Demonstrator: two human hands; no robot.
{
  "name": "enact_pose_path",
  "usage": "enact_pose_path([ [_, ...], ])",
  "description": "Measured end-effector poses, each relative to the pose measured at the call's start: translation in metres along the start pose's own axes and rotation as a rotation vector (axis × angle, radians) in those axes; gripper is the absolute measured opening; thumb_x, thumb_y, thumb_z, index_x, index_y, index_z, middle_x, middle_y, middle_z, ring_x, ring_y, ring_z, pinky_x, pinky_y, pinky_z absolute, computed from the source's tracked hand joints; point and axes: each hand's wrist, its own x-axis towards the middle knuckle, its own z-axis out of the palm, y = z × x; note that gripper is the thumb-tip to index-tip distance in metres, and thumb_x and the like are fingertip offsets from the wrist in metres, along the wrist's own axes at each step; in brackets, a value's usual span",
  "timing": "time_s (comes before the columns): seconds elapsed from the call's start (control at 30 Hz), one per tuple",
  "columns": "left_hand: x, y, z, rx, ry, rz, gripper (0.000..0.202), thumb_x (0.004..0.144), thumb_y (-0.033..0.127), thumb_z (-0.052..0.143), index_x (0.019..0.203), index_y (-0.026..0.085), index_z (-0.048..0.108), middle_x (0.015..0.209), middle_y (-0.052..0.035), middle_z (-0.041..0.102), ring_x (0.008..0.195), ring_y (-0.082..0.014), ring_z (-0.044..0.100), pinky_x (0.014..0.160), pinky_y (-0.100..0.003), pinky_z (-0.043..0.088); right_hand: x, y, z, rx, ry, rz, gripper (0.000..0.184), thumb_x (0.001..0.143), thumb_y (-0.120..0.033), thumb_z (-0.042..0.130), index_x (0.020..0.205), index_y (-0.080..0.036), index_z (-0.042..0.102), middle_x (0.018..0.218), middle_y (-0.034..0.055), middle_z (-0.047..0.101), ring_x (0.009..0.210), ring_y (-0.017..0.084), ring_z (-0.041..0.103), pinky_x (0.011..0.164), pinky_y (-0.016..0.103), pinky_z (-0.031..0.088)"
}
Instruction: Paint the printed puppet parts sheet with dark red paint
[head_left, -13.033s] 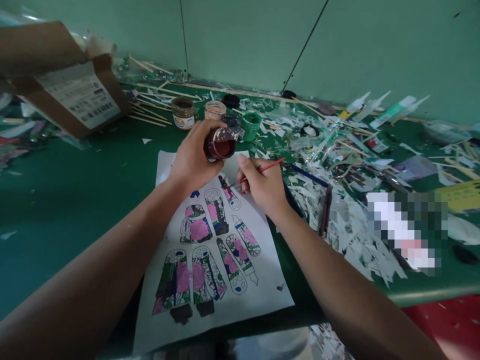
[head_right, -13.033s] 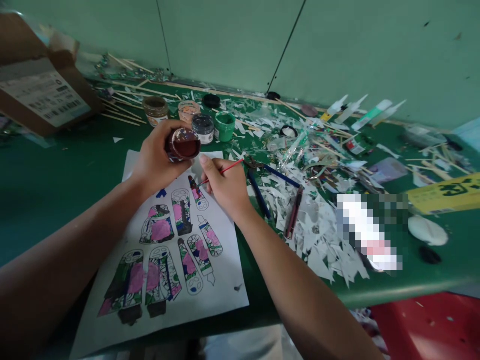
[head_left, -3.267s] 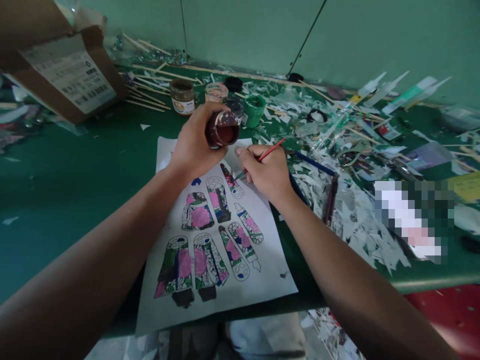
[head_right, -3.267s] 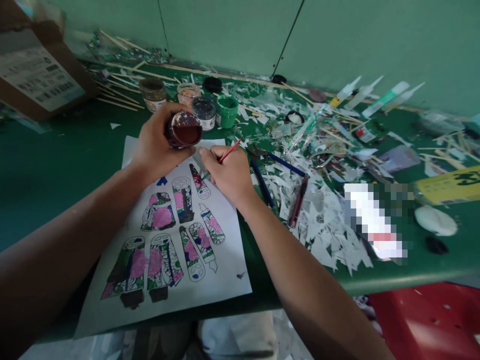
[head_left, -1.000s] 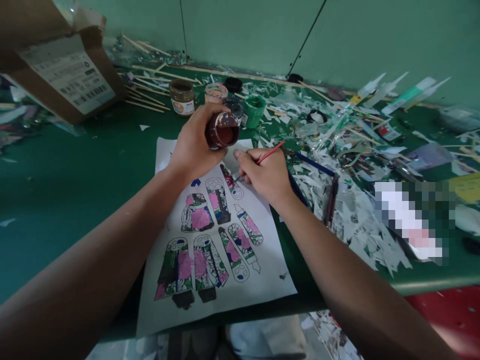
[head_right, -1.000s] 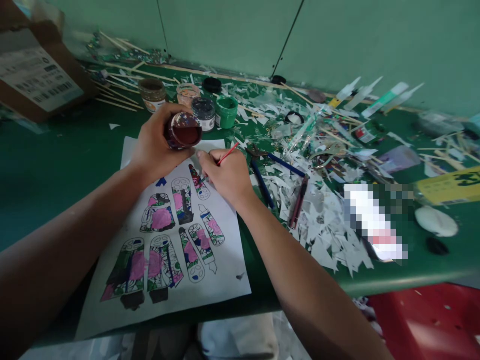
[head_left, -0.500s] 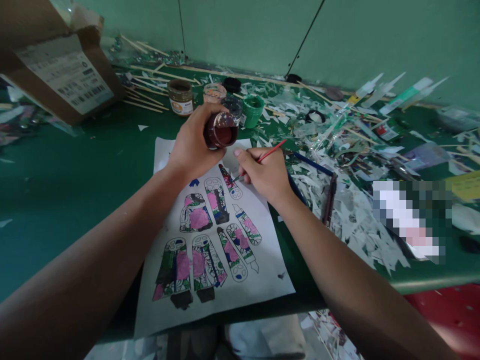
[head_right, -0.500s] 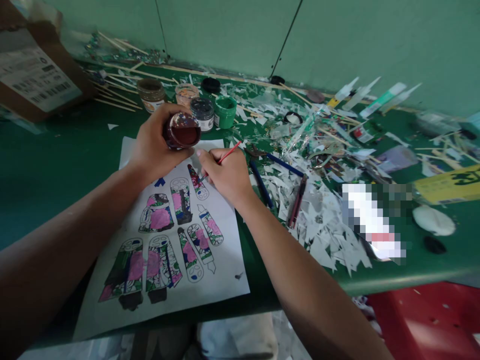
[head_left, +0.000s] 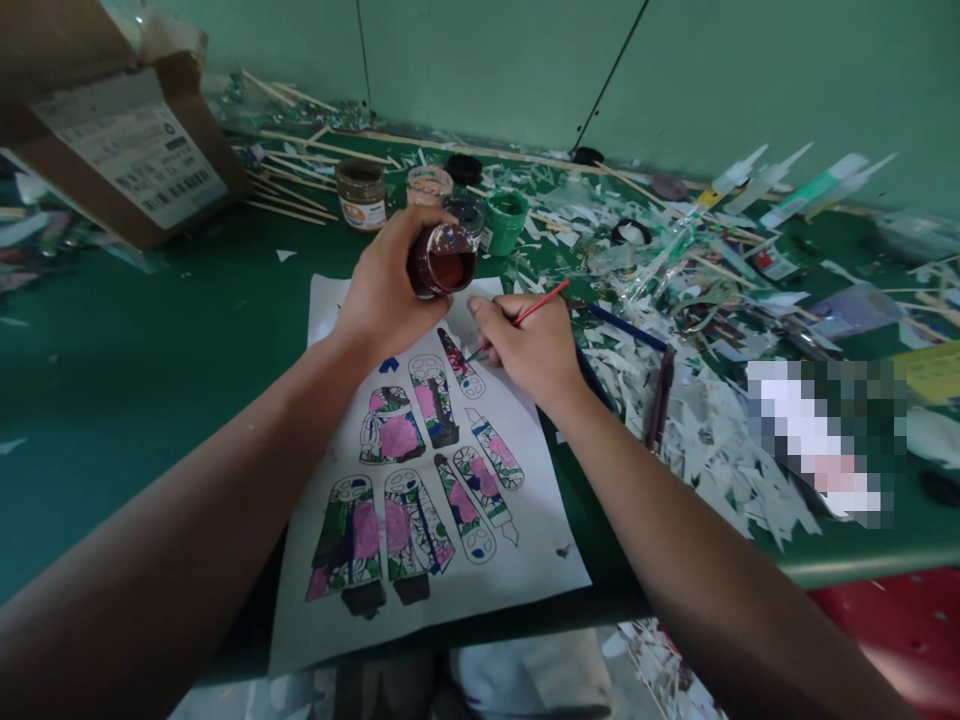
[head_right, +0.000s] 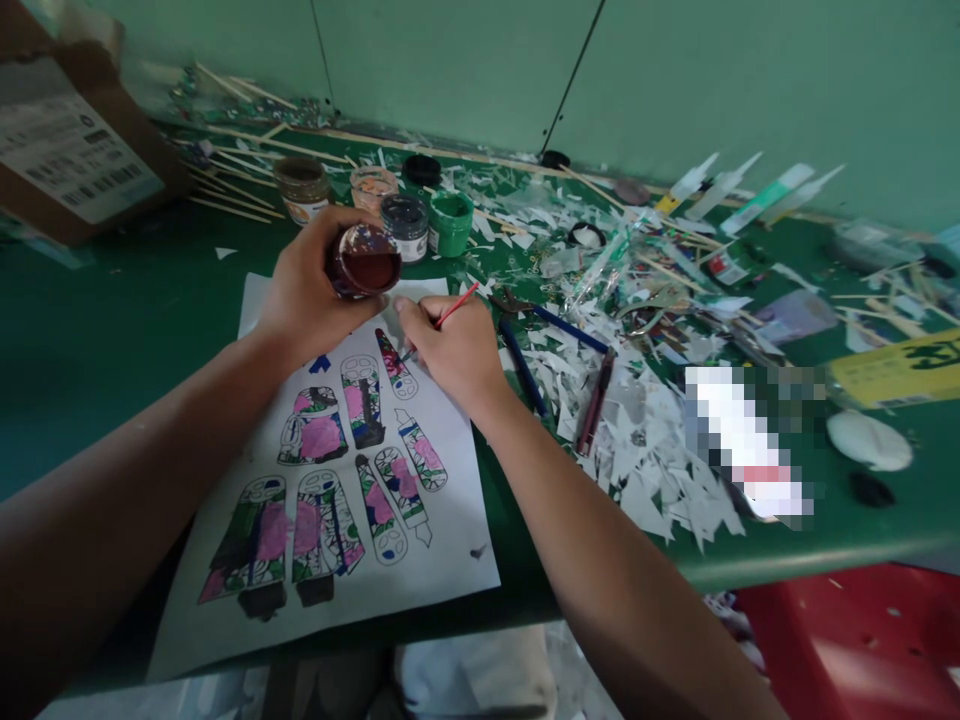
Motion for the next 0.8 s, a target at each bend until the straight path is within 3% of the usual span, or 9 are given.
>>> enact_pose_path([
  [0.1, 0.0005, 0.0004, 0.0003, 0.009, 0.001, 0.004, 0.046, 0.073, 0.024, 0.072, 0.112, 0.026, 0.048, 0.119, -0.0031, 0.060, 0.108, -0.0241, 0.059, 0.093, -0.044, 0.052, 0.0001, -0.0006, -0.0002, 0.040, -0.001, 0.018, 0.044, 0.089, -0.032, 0.056, 0.047, -0.020, 0.051, 0.036, -0.0070, 0.046, 0.035, 0.005, 0.044, 0.043, 0.023, 0.035],
  [0.2, 0.0004, 0.0007, 0.0002, 0.019, -0.003, 0.000, 0.046, 0.074, 0.024, 0.072, 0.113, 0.023, 0.048, 0.119, -0.0046, 0.060, 0.110, -0.0252, 0.058, 0.093, -0.045, 0.051, 0.0004, -0.0014, -0.0001, 0.003, -0.010, 0.001, 0.044, 0.087, -0.027, 0.058, 0.045, -0.019, 0.050, 0.037, -0.0067, 0.047, 0.036, 0.005, 0.045, 0.043, 0.022, 0.035],
  [0.4, -0.0004, -0.0010, 0.0001, -0.005, -0.001, 0.015, 0.046, 0.074, 0.021, 0.070, 0.114, 0.029, 0.049, 0.118, -0.0015, 0.060, 0.109, -0.0248, 0.058, 0.093, -0.047, 0.051, 0.0000, -0.0011, -0.0004, 0.019, 0.003, 0.013, 0.044, 0.089, -0.028, 0.056, 0.045, -0.020, 0.050, 0.036, -0.0076, 0.044, 0.034, 0.005, 0.044, 0.043, 0.023, 0.036],
  [0.8, 0.0007, 0.0034, -0.0006, -0.004, 0.017, -0.002, 0.047, 0.069, 0.016, 0.069, 0.110, 0.029, 0.050, 0.118, -0.0013, 0.062, 0.110, -0.0239, 0.059, 0.094, -0.044, 0.053, -0.0003, -0.0005, -0.0006, -0.014, 0.002, 0.037, 0.042, 0.086, -0.028, 0.056, 0.045, -0.020, 0.050, 0.037, -0.0071, 0.046, 0.036, 0.006, 0.045, 0.045, 0.024, 0.036],
])
